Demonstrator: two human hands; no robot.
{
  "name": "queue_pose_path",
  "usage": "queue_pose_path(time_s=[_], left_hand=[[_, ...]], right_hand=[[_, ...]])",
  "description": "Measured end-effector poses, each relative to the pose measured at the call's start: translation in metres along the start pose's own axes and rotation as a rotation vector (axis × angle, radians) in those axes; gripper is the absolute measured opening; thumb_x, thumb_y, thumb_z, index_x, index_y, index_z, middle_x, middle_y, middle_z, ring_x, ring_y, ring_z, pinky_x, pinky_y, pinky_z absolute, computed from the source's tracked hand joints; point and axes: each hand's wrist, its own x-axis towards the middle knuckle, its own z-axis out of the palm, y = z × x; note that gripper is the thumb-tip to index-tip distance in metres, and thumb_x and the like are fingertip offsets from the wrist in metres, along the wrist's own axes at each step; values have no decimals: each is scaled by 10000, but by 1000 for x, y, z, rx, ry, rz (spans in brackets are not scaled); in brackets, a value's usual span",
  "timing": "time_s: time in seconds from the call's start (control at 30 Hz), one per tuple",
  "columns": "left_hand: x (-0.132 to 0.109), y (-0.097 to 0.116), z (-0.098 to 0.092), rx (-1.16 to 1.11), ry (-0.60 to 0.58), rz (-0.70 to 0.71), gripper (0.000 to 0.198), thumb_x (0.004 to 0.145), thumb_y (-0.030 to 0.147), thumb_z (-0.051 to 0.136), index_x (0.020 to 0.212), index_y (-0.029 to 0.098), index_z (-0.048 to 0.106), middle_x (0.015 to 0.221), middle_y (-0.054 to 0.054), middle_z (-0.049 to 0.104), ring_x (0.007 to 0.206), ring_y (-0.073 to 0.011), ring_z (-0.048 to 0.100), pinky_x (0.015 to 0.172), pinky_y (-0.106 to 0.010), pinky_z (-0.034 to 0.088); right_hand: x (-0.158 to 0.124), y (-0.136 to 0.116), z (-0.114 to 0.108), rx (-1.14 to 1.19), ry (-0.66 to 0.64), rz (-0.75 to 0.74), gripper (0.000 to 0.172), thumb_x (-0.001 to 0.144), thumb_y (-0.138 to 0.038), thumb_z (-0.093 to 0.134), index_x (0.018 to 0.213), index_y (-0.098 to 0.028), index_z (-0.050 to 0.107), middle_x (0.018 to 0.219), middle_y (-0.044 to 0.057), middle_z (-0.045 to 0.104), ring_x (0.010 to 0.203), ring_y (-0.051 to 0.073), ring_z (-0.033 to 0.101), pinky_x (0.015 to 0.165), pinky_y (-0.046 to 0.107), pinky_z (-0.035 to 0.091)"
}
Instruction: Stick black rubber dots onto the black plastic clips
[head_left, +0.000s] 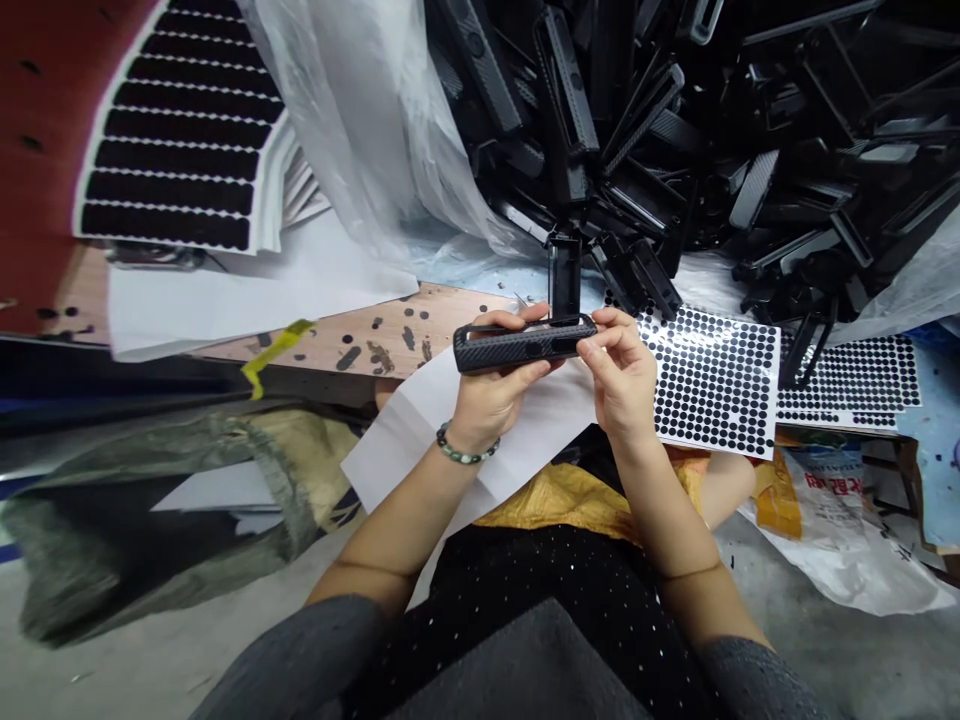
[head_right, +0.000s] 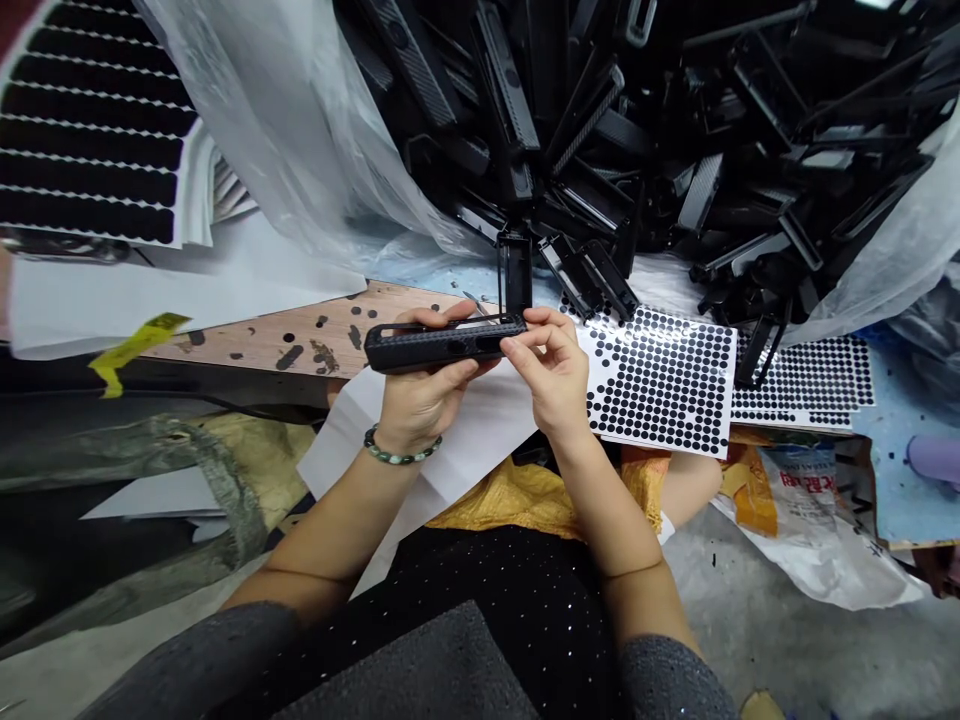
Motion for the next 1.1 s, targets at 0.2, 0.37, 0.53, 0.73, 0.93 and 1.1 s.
queue_pose_path(time_s=[0.2,0.37,0.53,0.73,0.93,1.1], left_hand=[[-2,1,6,7,18,59,448,697,320,861,973,292,509,1211,10,641,1077,-179,668,859,-324,614],[-5,0,11,-22,50,80,443,710,320,848,958,305,481,1209,25,631,1102,-179,647,861,-327,611],[-7,-5,16,-16,5,102,408,742,327,822,977,327,488,1218,49,620,1122,-170,639,895,-337,595],[18,-3,2,404,-182,191,319,780,338,760,1044,256,602,1284,-65,596,1212,-237,586,1001,-407,526],[77,-26,3,801,-77,121,178,789,326,705,876,207,605,961,-71,618,999,-271,617,943,-412,507],[108,-45,5,771,31,126,313,677,233,789,664,222,476,867,-52,555,1165,-347,543,1082,-488,398]], right_hand=[[-5,-9,-4,-182,52,-148,162,839,-398,643,775,-251,621,1118,66,548,1151,238,545,967,441,525],[-11,-19,-6,-256,119,-106,384,796,-426,705,1148,-302,614,1429,86,432,1284,310,491,992,509,526],[-6,-6,-7,-1,-42,11,600,789,-514,687,1329,-307,526,1238,64,638,1094,205,646,936,396,580],[-14,4,-51,113,-8,125,428,758,-536,705,1113,-297,722,1049,6,736,852,163,690,735,348,626],[-13,13,-96,-407,-205,103,264,902,-389,553,1021,-250,743,920,40,749,805,177,692,838,402,566],[22,40,-78,-787,-8,49,180,888,-235,514,908,-187,687,974,96,676,897,225,627,872,413,506]])
